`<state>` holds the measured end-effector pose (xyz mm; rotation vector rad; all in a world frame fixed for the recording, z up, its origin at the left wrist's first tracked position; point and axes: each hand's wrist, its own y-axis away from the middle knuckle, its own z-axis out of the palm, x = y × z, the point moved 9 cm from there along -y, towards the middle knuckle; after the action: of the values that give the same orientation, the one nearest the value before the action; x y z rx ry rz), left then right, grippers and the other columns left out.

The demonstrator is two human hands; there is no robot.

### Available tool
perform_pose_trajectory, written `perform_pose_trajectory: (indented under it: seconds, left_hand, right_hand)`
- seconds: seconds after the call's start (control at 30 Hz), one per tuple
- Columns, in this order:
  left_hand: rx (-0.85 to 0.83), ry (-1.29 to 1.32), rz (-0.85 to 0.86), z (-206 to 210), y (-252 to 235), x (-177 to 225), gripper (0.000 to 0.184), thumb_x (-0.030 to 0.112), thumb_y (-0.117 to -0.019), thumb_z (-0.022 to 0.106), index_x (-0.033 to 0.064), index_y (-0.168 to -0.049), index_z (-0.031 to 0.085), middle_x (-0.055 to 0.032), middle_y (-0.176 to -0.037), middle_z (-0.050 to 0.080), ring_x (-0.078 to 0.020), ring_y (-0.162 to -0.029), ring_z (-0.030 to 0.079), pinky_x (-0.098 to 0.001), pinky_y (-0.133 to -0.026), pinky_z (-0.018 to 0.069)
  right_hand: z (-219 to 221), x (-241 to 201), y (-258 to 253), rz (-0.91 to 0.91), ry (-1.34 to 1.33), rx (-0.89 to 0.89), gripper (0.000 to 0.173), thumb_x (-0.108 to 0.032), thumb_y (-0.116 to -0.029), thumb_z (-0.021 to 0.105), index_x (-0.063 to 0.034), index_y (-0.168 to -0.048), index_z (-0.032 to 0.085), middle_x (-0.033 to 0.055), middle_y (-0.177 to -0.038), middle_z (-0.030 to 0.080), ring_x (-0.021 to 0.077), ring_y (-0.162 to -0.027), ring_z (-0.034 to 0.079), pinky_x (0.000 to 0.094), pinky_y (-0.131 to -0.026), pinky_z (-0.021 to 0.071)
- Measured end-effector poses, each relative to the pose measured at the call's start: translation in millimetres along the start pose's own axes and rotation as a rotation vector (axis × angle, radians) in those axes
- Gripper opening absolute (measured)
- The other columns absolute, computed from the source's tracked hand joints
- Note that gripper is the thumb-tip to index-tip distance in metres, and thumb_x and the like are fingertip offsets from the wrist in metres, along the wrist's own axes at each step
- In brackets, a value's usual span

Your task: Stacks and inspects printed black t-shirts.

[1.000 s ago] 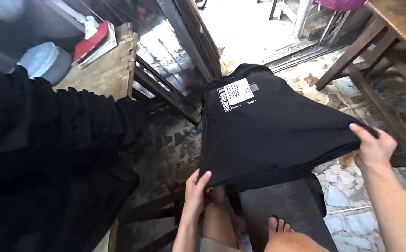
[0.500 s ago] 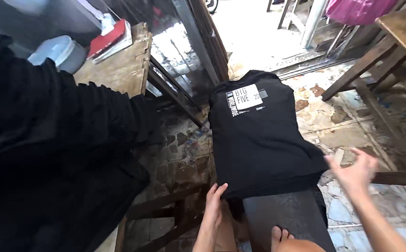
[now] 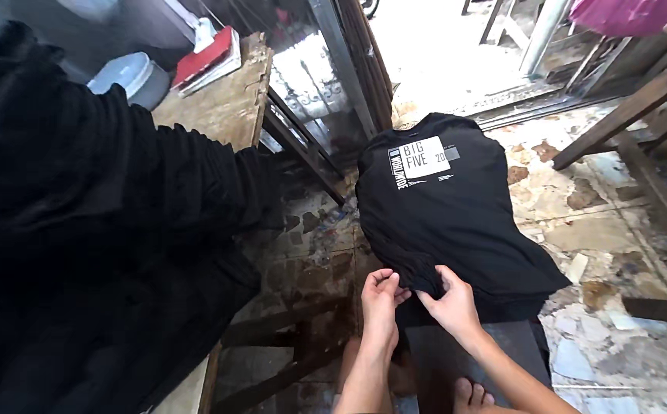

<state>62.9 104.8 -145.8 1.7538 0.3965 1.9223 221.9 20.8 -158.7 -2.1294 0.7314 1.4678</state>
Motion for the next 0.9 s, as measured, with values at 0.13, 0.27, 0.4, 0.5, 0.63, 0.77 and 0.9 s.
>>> perform_pose_trajectory:
  seconds: [0.13,0.27,0.4,0.5,0.63,0.77,0.9]
  left_hand:
    - [-0.006,-0.013,0.002,4.5,4.1,0.5,0.024,-0.004,-0.1006,0.056,-0.0081,-0.124,0.049,-0.0207,-0.090,0.070,-0.0258,-0.073,0.073,-0.0378,-0.069,0.0637]
    - [-0.029,-0.016,0.024,9.7,7.5,3.6,0.026,-0.001,-0.1004,0.059,-0.0076,-0.123,0.048,-0.0222,-0.090,0.072,-0.0280,-0.074,0.075,-0.0386,-0.069,0.0642]
    - [-0.015,-0.079,0.055,9.1,8.3,2.9,0.042,-0.005,-0.0906,0.071,-0.0059,-0.125,0.048,-0.0196,-0.099,0.068,-0.0247,-0.081,0.072,-0.0370,-0.071,0.0636]
    - [0.003,-0.160,0.069,3.5,6.0,-2.8,0.043,-0.008,-0.0870,0.065,-0.0043,-0.126,0.046,-0.0172,-0.097,0.066,-0.0209,-0.077,0.069,-0.0338,-0.067,0.0603]
    - [0.003,-0.131,0.055,2.3,10.3,-4.0,0.041,0.002,-0.0930,0.067,-0.0038,-0.129,0.047,-0.0177,-0.102,0.064,-0.0218,-0.081,0.068,-0.0349,-0.067,0.0598]
    - [-0.003,-0.179,0.078,4.2,10.0,-4.0,0.064,0.009,-0.0836,0.082,-0.0013,-0.134,0.044,-0.0178,-0.107,0.064,-0.0215,-0.084,0.069,-0.0345,-0.069,0.0613]
    - [0.008,-0.244,0.080,1.5,6.8,-10.9,0.063,-0.001,-0.0787,0.077,-0.0007,-0.132,0.044,-0.0170,-0.106,0.065,-0.0217,-0.087,0.070,-0.0348,-0.071,0.0616]
  right_hand:
    - [-3.9,7.2,3.0,0.020,-0.139,0.051,0.037,-0.018,-0.0723,0.084,-0.0082,-0.106,0.071,-0.0021,-0.091,0.077,0.0046,-0.086,0.074,0.0255,-0.079,0.0637]
    - [-6.4,5.1,1.1,0.048,-0.179,0.058,0.037,-0.017,-0.0726,0.084,-0.0075,-0.105,0.071,-0.0015,-0.091,0.077,0.0052,-0.084,0.074,0.0254,-0.078,0.0638]
    - [-5.0,5.8,3.6,0.051,-0.190,0.069,0.038,-0.013,-0.0703,0.083,-0.0070,-0.105,0.071,-0.0010,-0.090,0.077,0.0054,-0.084,0.074,0.0251,-0.077,0.0640]
    - [-4.7,5.7,7.3,0.039,-0.188,0.072,0.039,-0.013,-0.0689,0.082,-0.0065,-0.106,0.070,-0.0012,-0.091,0.077,0.0050,-0.084,0.074,0.0247,-0.076,0.0642]
    - [-1.7,3.7,13.0,-0.011,-0.160,0.058,0.039,-0.014,-0.0691,0.081,-0.0066,-0.106,0.070,-0.0014,-0.092,0.077,0.0052,-0.085,0.074,0.0256,-0.077,0.0643]
    - [-1.0,2.7,13.3,-0.021,-0.154,0.048,0.040,-0.013,-0.0681,0.081,-0.0073,-0.106,0.071,-0.0019,-0.093,0.077,0.0056,-0.086,0.074,0.0269,-0.077,0.0646]
    - [-2.3,2.4,12.5,-0.001,-0.203,0.048,0.041,-0.008,-0.0665,0.081,-0.0065,-0.106,0.071,-0.0013,-0.093,0.077,0.0060,-0.086,0.074,0.0258,-0.078,0.0647]
